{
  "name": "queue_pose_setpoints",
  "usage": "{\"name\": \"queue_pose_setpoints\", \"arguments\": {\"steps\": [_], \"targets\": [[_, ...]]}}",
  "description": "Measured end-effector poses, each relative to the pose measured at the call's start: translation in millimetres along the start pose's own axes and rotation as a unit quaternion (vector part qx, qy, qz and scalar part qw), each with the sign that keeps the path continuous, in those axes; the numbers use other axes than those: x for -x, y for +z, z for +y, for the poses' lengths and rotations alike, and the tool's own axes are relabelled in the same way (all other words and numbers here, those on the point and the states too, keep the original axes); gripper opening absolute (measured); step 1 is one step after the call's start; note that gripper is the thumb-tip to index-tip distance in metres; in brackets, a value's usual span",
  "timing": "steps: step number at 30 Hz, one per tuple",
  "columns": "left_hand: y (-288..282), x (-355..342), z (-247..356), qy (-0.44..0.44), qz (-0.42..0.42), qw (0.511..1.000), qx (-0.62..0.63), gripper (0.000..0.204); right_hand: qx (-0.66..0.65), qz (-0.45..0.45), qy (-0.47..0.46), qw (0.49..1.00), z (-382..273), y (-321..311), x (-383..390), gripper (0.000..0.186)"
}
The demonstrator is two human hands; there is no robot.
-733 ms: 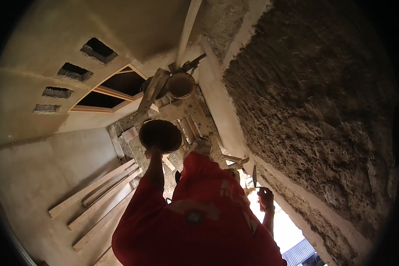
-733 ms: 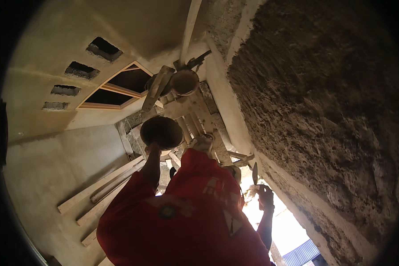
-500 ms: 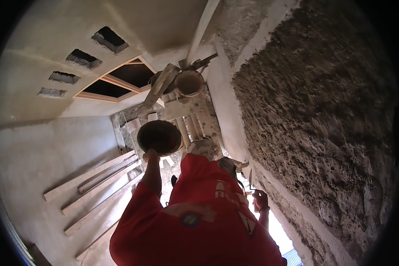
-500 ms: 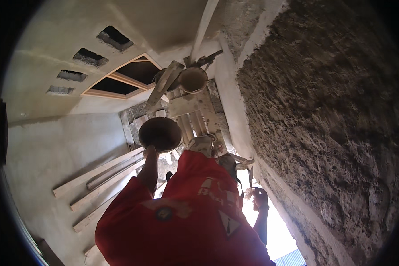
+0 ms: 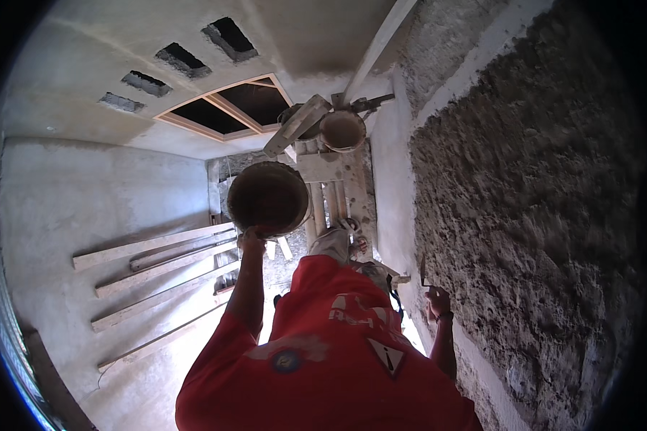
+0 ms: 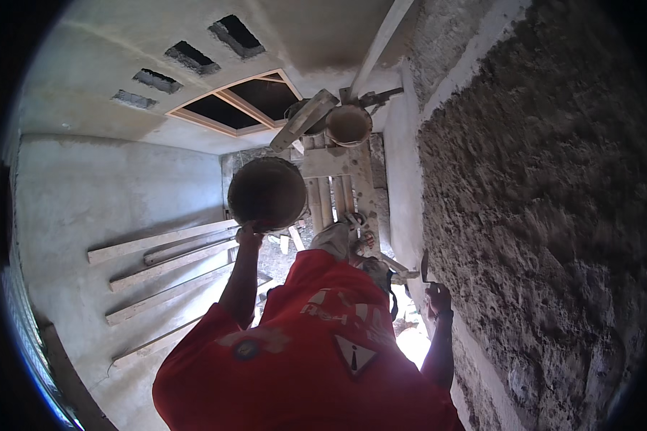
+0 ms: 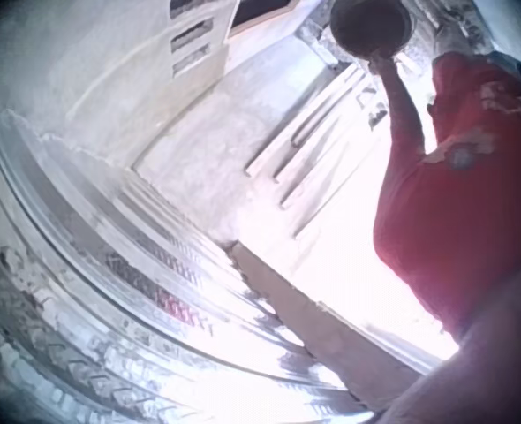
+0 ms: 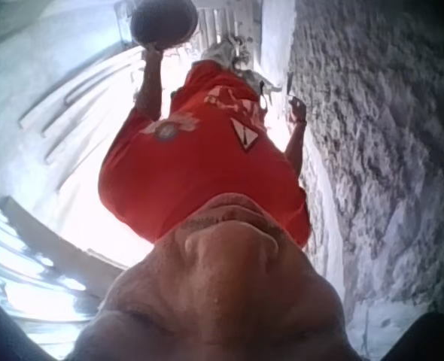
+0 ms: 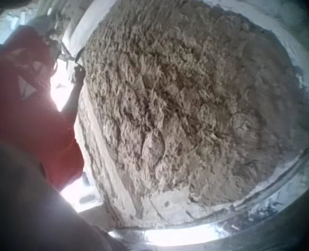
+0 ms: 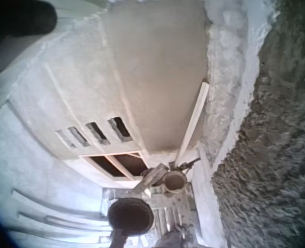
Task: The person applies plaster to a ceiling using a trowel, smooths the surface with a wooden straightedge, and reaches into a bucket to retrieve more plaster.
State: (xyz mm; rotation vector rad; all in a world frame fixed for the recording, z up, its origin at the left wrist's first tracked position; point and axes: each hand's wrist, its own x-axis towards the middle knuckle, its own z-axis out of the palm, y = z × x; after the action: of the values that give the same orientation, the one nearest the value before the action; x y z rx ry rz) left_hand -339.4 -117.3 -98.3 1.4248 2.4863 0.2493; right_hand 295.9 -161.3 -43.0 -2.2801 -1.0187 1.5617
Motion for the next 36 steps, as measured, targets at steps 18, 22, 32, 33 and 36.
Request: {"name": "queue_pose_setpoints", "arguments": {"steps": [18, 22, 32, 33, 36], "targets": [[56.2, -50.1, 7.6, -0.164, 0.076, 0.918, 0.352, 0.027, 0.304, -0.054, -0.193, 0.931, -252.6, 48.9, -73.3, 0.044], [57.4, -88.4, 52.3, -0.218, -0.060, 0.939, 0.258, 0.046, 0.306, -0.107, -0.295, 0.899, -355.2, 87.0, -87.1, 0.041], [65.9, -156.4, 133.0, -0.353, -0.006, 0.761, 0.545, 0.021, 0.462, -0.191, -0.431, 0.752, -433.4, 246.3, -192.9, 0.026], [96.3, -147.7, 113.7, -0.291, -0.005, 0.819, 0.495, 0.022, 0.470, -0.191, -0.455, 0.732, -423.7, 267.6, -208.3, 0.025], [185.8, -126.7, 62.5, -0.100, -0.008, 0.966, 0.240, 0.029, 0.501, -0.216, -0.508, 0.667, -419.1, 318.2, -246.0, 0.021]]}}
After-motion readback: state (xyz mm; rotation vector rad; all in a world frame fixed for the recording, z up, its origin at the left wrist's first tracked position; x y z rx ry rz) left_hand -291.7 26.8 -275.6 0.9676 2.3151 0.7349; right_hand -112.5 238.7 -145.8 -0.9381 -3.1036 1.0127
